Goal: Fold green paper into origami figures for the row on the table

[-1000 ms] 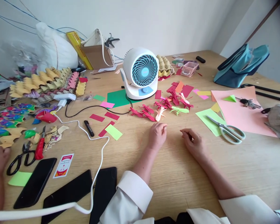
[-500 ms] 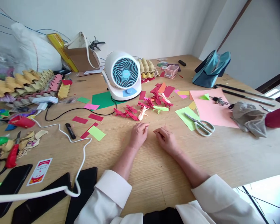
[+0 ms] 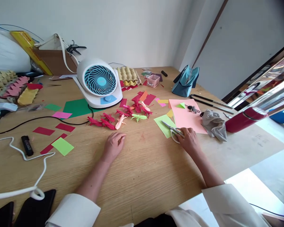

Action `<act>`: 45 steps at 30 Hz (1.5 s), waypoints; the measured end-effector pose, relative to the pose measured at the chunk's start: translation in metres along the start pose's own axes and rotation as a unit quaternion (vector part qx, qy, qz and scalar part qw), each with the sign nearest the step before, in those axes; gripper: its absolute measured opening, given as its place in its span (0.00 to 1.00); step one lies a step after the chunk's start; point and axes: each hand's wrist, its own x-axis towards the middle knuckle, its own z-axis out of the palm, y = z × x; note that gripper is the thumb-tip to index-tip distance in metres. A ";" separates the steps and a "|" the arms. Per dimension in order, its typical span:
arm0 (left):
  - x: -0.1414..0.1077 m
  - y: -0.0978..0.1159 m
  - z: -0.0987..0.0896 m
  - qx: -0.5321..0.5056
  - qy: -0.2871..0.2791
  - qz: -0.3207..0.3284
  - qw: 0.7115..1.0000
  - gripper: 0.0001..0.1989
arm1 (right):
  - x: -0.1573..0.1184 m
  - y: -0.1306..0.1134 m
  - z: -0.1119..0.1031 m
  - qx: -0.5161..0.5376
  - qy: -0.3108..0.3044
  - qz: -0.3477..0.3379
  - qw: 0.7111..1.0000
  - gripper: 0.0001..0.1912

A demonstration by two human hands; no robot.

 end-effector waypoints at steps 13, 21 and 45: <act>-0.002 0.004 -0.001 0.070 -0.010 0.006 0.997 0.10 | 0.015 0.017 0.003 0.026 -0.050 -0.062 0.996 0.11; -0.005 0.008 0.000 0.048 0.004 -0.005 0.999 0.10 | 0.049 0.087 -0.009 -0.130 -0.005 0.066 0.989 0.17; -0.018 0.075 0.022 -0.032 -0.042 0.026 0.998 0.15 | -0.039 -0.056 -0.004 -0.013 -0.147 -0.303 0.942 0.23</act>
